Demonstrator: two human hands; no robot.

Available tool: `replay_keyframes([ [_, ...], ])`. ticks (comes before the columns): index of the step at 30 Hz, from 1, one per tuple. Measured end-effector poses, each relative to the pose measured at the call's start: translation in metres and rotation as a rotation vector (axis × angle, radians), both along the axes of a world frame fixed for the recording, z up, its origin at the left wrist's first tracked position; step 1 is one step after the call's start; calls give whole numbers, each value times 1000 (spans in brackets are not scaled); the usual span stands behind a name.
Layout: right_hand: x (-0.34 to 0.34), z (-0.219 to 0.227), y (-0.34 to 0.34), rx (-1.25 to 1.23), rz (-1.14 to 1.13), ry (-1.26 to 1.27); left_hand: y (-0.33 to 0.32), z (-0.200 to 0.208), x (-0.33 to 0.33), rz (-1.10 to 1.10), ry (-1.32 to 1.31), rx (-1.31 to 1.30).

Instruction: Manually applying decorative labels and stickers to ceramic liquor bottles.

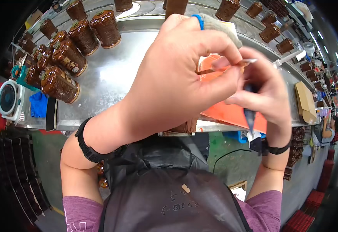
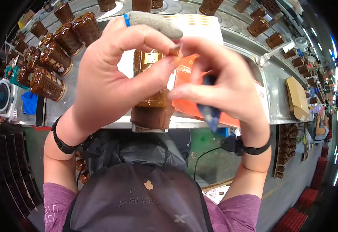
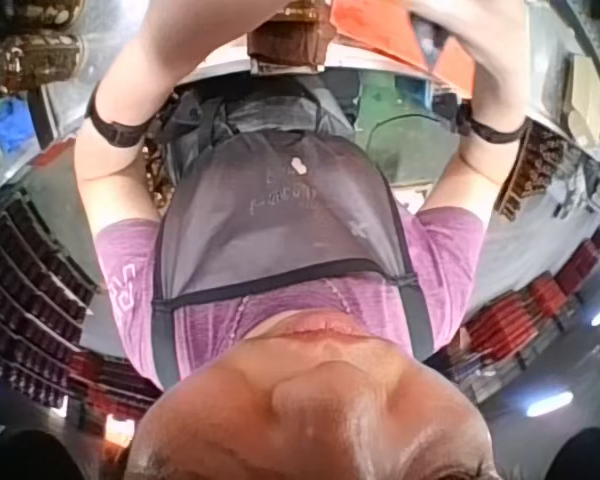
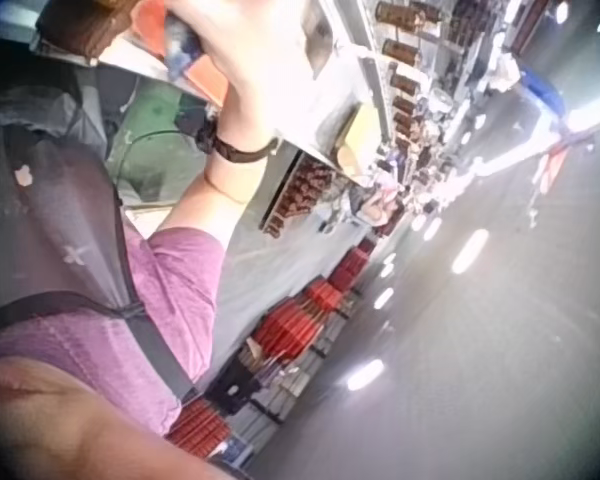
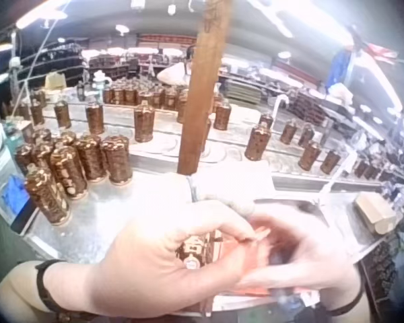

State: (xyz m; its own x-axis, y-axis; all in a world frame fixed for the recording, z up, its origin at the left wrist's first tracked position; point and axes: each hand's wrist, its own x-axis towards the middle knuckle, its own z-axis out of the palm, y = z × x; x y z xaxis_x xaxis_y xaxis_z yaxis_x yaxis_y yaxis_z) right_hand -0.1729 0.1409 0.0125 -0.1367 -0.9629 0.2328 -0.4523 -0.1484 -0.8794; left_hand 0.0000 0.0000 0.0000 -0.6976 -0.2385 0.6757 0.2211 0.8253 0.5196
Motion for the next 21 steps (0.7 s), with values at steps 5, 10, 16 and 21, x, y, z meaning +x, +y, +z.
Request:
replay_keyframes([
  [5, 15, -5, 11, 103, -44, -119, 5, -4, -5, -101, 66, 352],
  [10, 13, 16, 34, 140, -98, -135, 11, -5, 3, -368, 53, 746],
  [16, 26, 39, 49, 86, -139, -9, 21, -8, 23, -363, -68, 940],
  [21, 18, -18, 14, 469, -27, -132, 12, -55, 55, -35, -254, 1137],
])
